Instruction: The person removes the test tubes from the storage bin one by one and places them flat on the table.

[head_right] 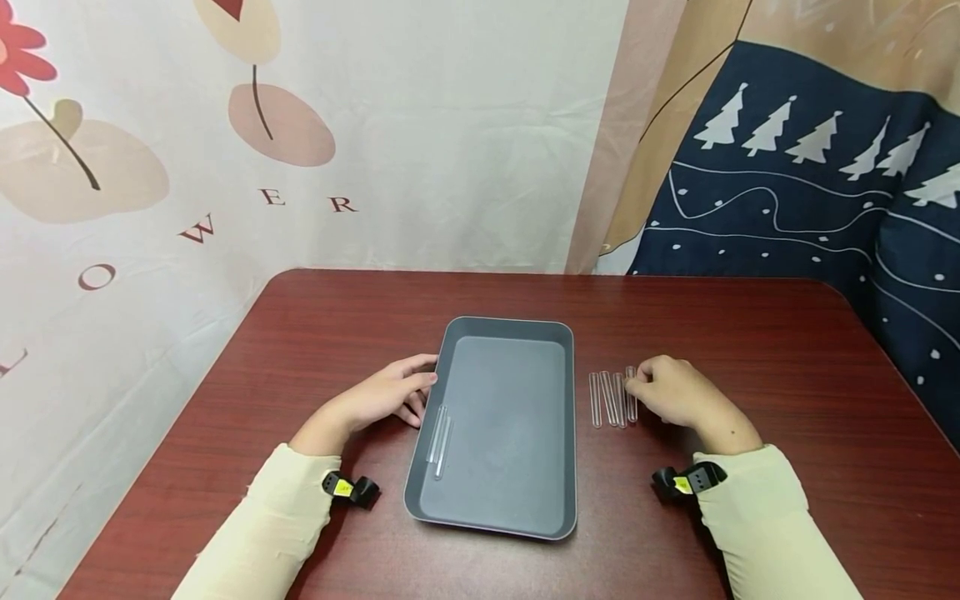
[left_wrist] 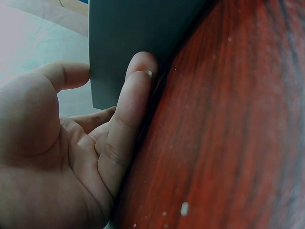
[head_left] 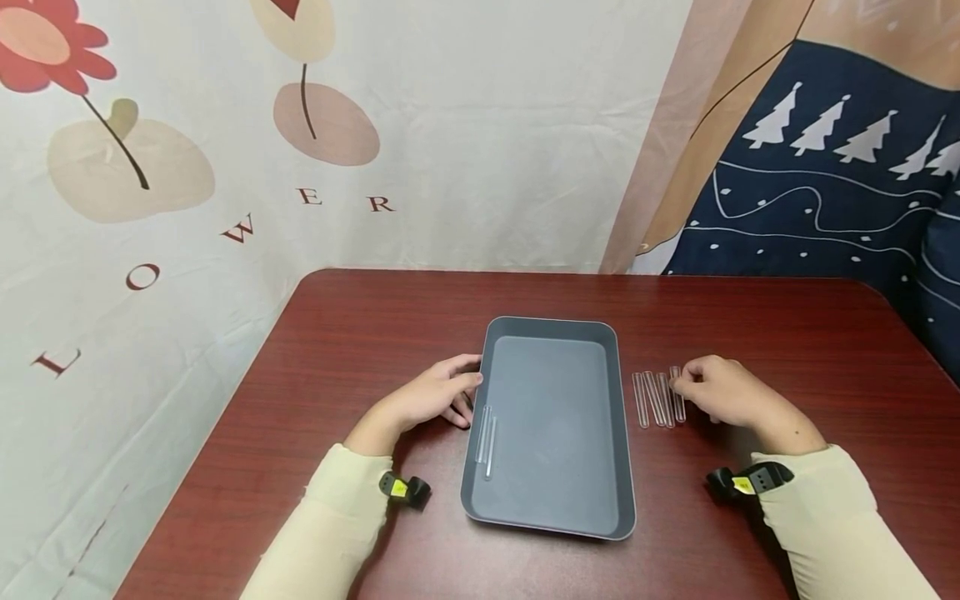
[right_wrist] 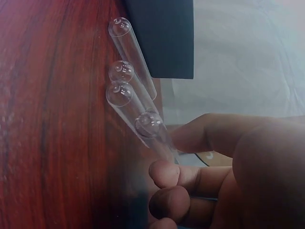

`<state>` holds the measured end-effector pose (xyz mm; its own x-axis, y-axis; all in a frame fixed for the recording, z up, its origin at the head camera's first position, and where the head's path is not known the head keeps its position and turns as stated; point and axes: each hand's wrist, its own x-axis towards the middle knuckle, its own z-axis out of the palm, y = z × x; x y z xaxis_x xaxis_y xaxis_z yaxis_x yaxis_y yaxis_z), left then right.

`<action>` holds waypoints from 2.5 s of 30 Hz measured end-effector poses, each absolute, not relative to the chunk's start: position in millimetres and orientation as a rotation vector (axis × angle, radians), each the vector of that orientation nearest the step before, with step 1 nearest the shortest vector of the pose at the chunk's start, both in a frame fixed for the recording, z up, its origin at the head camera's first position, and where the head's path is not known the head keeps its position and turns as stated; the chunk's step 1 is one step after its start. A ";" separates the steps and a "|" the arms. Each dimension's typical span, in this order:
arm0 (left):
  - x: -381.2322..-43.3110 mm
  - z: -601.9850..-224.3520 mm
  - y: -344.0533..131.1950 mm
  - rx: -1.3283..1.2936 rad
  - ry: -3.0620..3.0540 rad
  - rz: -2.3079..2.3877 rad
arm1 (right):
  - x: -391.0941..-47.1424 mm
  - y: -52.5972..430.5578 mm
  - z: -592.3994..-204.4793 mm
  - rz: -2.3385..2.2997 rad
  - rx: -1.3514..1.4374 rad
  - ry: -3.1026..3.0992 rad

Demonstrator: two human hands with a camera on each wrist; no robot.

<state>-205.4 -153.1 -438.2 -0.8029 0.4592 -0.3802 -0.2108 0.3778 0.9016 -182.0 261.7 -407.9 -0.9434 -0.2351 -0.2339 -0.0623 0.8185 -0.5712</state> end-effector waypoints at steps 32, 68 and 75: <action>-206.0 -438.7 -153.0 0.203 2.052 1.458 | -182.7 264.1 -416.2 -0.697 -0.301 2.792; -207.7 -439.3 -152.1 0.195 2.048 1.450 | -181.6 263.8 -411.2 -0.728 -0.245 2.715; -206.8 -437.7 -151.7 0.192 2.049 1.456 | -181.4 263.3 -407.4 -0.772 -0.223 2.658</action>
